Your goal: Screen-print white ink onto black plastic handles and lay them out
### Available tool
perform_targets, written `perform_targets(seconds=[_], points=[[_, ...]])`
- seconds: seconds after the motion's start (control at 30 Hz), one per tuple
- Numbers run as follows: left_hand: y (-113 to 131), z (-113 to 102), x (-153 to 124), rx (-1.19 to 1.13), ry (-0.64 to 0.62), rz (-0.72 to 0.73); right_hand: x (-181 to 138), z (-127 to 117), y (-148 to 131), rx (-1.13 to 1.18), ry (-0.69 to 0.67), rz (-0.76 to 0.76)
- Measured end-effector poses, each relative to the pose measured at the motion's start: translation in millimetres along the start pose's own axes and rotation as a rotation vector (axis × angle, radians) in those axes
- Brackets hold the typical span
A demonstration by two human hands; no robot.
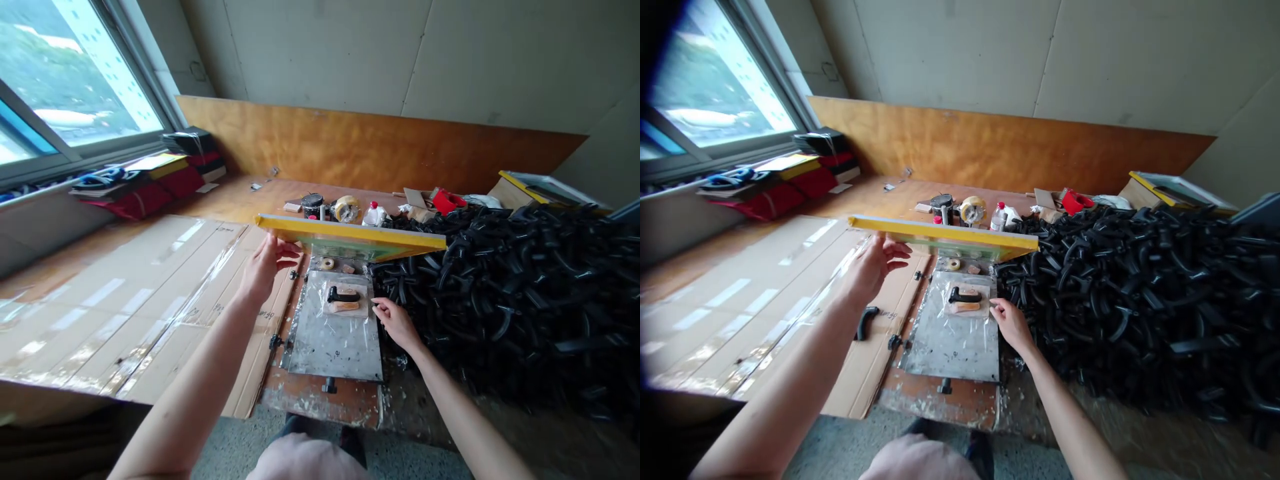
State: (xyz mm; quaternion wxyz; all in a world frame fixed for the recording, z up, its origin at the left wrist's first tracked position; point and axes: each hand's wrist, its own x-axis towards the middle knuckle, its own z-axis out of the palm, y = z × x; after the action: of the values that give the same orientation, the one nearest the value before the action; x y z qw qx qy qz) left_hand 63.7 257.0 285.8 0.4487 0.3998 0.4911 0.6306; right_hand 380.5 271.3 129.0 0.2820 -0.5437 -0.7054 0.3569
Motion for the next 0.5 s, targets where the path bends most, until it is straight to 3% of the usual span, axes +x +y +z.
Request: perform_targets(seconds=[0.13, 0.3, 0.4, 0.5], points=[[1.9, 1.0, 4.7, -0.028, -0.016, 0.002, -38.1, 9.6, -0.9, 0.057, 0.03, 0.05], [-1.1, -5.0, -4.0, -0.053, -0.057, -0.026, -115.8, 39.4, 0.0, 0.182, 0.135, 0.217], [-21.3, -19.9, -30.0, -0.05, -0.078, -0.087, -168.6, 62.8, -6.0, 0.268, 0.171, 0.342], [-57.2, -49.5, -74.0, 0.005, -0.132, -0.267, -211.2, 79.6, -20.0, 0.329, 0.178, 0.438]])
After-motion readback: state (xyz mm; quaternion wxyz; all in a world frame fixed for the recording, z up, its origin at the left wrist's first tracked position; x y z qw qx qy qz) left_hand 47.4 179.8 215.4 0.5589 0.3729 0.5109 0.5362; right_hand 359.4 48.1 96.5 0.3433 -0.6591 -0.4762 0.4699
